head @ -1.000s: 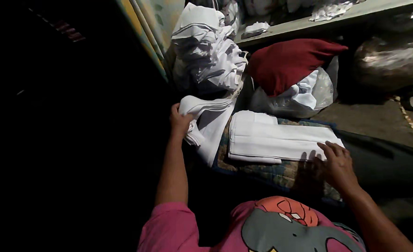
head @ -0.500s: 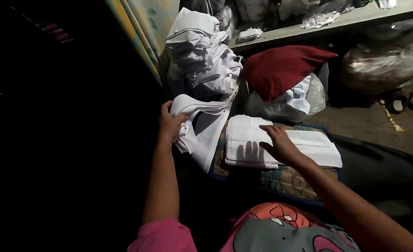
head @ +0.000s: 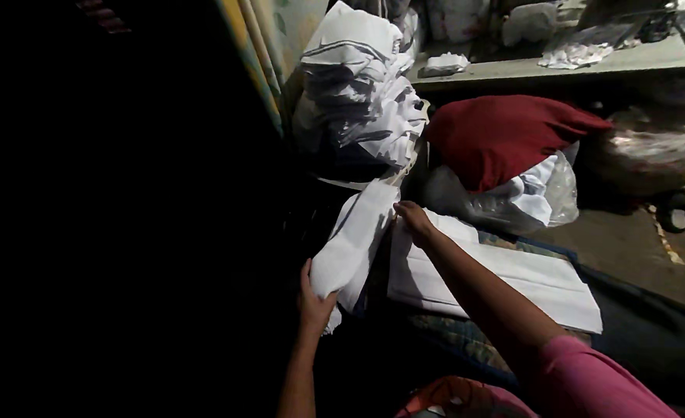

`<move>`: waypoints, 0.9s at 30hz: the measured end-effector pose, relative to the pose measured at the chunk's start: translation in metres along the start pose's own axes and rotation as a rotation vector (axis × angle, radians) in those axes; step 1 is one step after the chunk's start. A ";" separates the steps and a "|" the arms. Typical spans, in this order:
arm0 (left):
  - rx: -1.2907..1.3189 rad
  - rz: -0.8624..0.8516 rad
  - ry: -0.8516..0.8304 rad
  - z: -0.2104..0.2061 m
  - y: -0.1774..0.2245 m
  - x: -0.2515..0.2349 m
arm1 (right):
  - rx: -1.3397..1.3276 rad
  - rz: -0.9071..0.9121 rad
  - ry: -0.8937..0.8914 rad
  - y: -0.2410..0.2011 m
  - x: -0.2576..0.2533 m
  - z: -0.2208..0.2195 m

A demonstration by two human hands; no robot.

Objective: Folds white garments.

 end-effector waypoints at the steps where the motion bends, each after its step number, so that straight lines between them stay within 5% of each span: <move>1: -0.013 -0.007 0.006 -0.003 -0.001 0.002 | 0.005 0.001 0.010 -0.002 -0.009 -0.004; 7: -0.064 0.021 -0.021 -0.005 -0.006 0.011 | -0.074 -0.055 -0.001 -0.013 -0.023 -0.020; 19: -0.023 -0.442 0.090 -0.011 0.071 0.031 | -0.409 -0.138 -0.089 -0.016 -0.001 -0.031; 27: 0.008 -0.383 0.029 -0.009 0.056 0.041 | -0.345 -0.116 -0.104 -0.012 0.021 -0.034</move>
Point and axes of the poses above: each hand's wrist, its own x-axis away from the middle knuckle, its own z-axis out of the back of the hand, y = z × x, the point moved 3 cm from there along -x, towards the middle knuckle, and after that the axes turned 14 degrees about -z, right-handed, at the moved point
